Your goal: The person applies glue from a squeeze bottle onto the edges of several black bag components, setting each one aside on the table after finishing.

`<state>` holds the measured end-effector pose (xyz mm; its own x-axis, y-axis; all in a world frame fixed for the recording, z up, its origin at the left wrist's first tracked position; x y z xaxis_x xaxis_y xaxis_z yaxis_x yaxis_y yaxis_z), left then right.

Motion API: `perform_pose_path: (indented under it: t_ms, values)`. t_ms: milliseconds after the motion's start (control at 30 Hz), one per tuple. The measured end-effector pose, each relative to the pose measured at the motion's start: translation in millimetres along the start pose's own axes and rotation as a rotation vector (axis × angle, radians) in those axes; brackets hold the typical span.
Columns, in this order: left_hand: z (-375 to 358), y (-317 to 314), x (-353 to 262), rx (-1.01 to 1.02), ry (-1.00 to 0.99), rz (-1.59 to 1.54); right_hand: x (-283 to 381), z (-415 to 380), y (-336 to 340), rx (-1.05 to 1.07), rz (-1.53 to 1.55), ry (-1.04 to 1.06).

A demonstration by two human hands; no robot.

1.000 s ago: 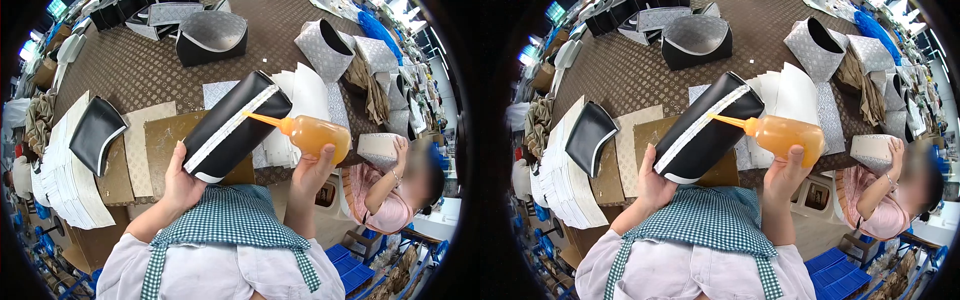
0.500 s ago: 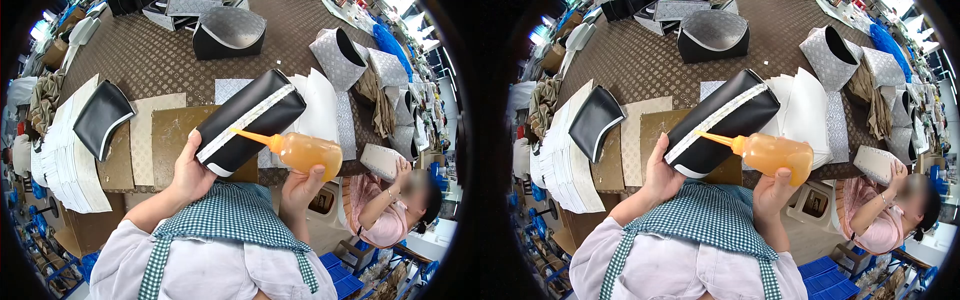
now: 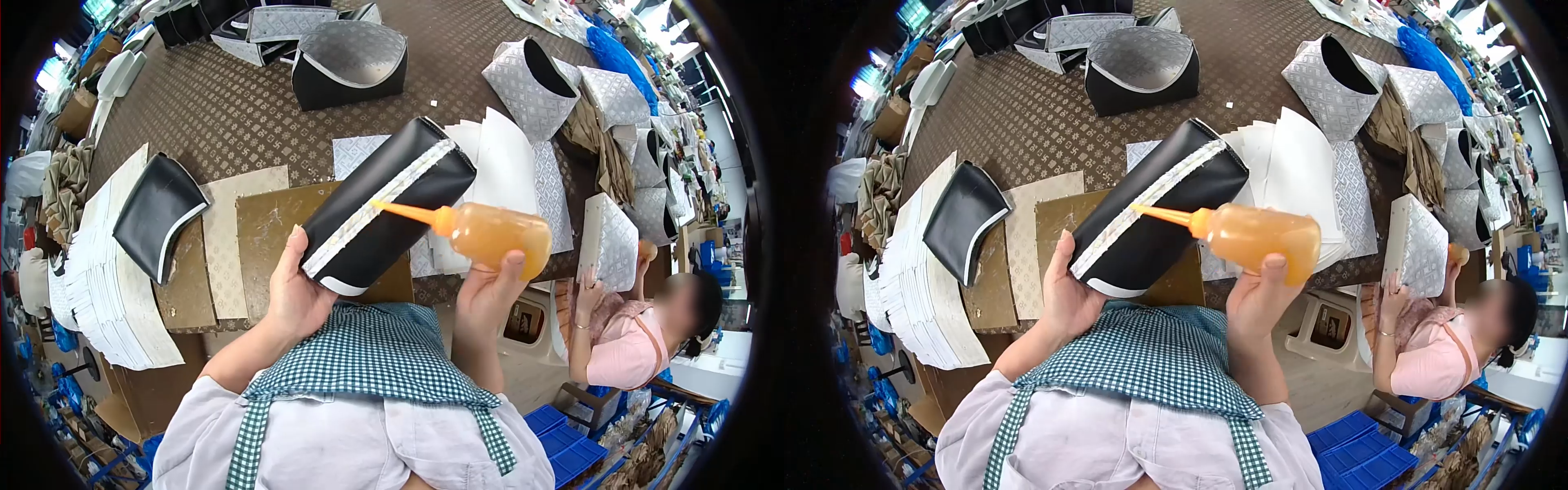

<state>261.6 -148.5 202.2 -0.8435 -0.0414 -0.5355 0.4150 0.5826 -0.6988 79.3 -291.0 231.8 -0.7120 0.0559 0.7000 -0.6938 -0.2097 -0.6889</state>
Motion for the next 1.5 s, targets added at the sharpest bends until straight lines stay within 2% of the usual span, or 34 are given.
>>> perform_pose_path:
  t_ms: [167, 267, 500, 567, 633, 733, 767, 867, 967, 1133, 1167, 1200, 1233, 1267, 1300, 1333, 1367, 1400, 1433, 1467, 1500]
  values:
    - [0, 0, -1, 0.052, -0.005, -0.021, 12, 41, 21, -0.070, -0.020, 0.194]
    - [-2, 0, -2, 0.045, 0.014, -0.031, 7, 50, 30, -0.211, -0.080, 0.265]
    - [-3, -1, -4, 0.015, -0.016, -0.023, -1, 28, 11, -0.045, -0.006, 0.032]
    - [-3, -1, -4, 0.006, -0.020, -0.025, -3, 22, 14, -0.068, -0.013, 0.094]
    - [-2, -6, -3, 0.078, 0.000, -0.037, -6, 15, 11, -0.055, -0.044, 0.094]
    - [0, -7, -10, 0.092, -0.082, -0.019, -8, 13, 18, -0.049, -0.072, 0.039]
    - [4, 2, -15, 0.008, -0.146, 0.008, -11, 7, 6, 0.004, -0.090, 0.043]
    - [9, 22, -40, -0.106, -0.182, 0.002, -11, -5, -11, 0.071, -0.082, 0.023]
    - [5, 36, -86, -0.233, -0.342, 0.298, -7, -3, -13, 0.046, -0.015, 0.005]
    - [7, 49, -185, -0.182, -0.584, 0.611, -12, 26, 40, -0.029, 0.107, -0.031]
    - [-1, 49, -204, -0.229, -0.634, 0.660, -14, 28, 44, -0.041, 0.135, -0.033]
    - [-19, 47, -222, -0.392, -0.730, 0.778, -14, 28, 41, -0.030, 0.152, -0.037]
    - [-33, 51, -240, -0.396, -0.730, 0.873, -16, 30, 34, -0.021, 0.167, -0.040]
    - [-47, 70, -257, -0.506, -0.837, 0.868, -17, 31, 28, -0.014, 0.178, -0.040]
    - [-69, 74, -269, -0.440, -0.838, 0.948, -18, 32, 20, -0.005, 0.195, -0.054]
    - [-81, 115, -292, -0.333, -0.742, 1.013, -20, 32, 9, 0.000, 0.210, -0.060]
    - [-99, 131, -301, -0.444, -0.846, 1.040, -21, 34, 1, 0.004, 0.225, -0.062]
    - [-114, 173, -317, -0.490, -0.837, 1.103, -23, 36, -5, 0.038, 0.203, -0.084]
    - [-130, 208, -324, -0.574, -0.752, 1.190, -25, 38, -8, 0.021, 0.200, -0.080]
    - [-148, 269, -334, -0.819, -0.751, 1.296, -27, 41, -10, 0.007, 0.200, -0.081]
    - [-161, 332, -341, -1.055, -0.669, 1.351, -30, 45, -7, 0.021, 0.209, -0.092]
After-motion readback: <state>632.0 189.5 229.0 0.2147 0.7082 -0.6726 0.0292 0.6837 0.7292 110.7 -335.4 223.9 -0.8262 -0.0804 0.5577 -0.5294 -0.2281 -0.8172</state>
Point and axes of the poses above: each hand's wrist, its own z-axis towards the middle knuckle, its own y-axis out of the back of the hand, x = y × z, the point moved 5 cm from there along z, towards the middle knuckle, and after that the axes turned 9 degrees about z, right-handed, at the moved point
